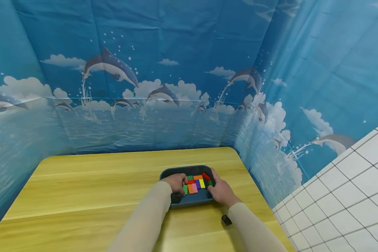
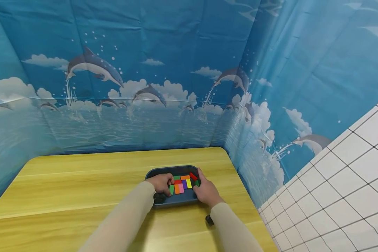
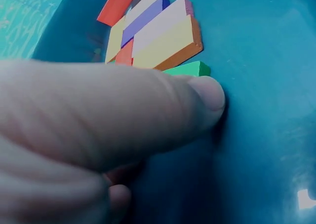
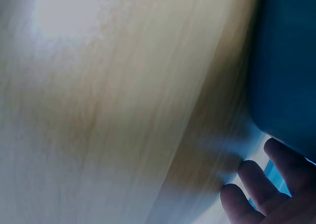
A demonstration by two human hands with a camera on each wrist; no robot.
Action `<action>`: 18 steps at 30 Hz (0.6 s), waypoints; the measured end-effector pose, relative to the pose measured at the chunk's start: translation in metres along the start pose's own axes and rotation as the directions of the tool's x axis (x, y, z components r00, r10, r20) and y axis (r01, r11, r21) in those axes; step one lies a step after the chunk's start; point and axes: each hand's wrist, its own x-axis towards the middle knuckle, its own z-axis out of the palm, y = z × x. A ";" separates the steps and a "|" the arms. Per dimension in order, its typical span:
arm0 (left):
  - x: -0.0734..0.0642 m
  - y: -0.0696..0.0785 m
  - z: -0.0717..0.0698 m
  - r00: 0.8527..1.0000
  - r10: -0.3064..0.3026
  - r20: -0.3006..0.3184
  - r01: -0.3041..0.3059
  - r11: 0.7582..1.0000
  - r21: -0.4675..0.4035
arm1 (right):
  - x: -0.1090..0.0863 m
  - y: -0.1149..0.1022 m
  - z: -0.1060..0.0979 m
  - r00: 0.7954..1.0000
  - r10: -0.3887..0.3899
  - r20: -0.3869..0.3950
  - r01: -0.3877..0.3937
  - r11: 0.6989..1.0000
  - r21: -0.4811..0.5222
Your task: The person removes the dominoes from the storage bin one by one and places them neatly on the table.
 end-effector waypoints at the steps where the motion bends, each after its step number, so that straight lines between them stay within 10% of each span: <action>1: 0.001 0.000 0.001 1.000 0.002 0.000 -0.002 1.000 -0.001 | 0.000 0.000 0.000 1.000 0.006 0.001 -0.006 1.000 0.000; 18: 0.006 0.000 -0.003 1.000 -0.014 -0.010 0.013 0.996 -0.090 | -0.006 -0.002 -0.005 1.000 -0.011 0.021 0.010 0.999 0.051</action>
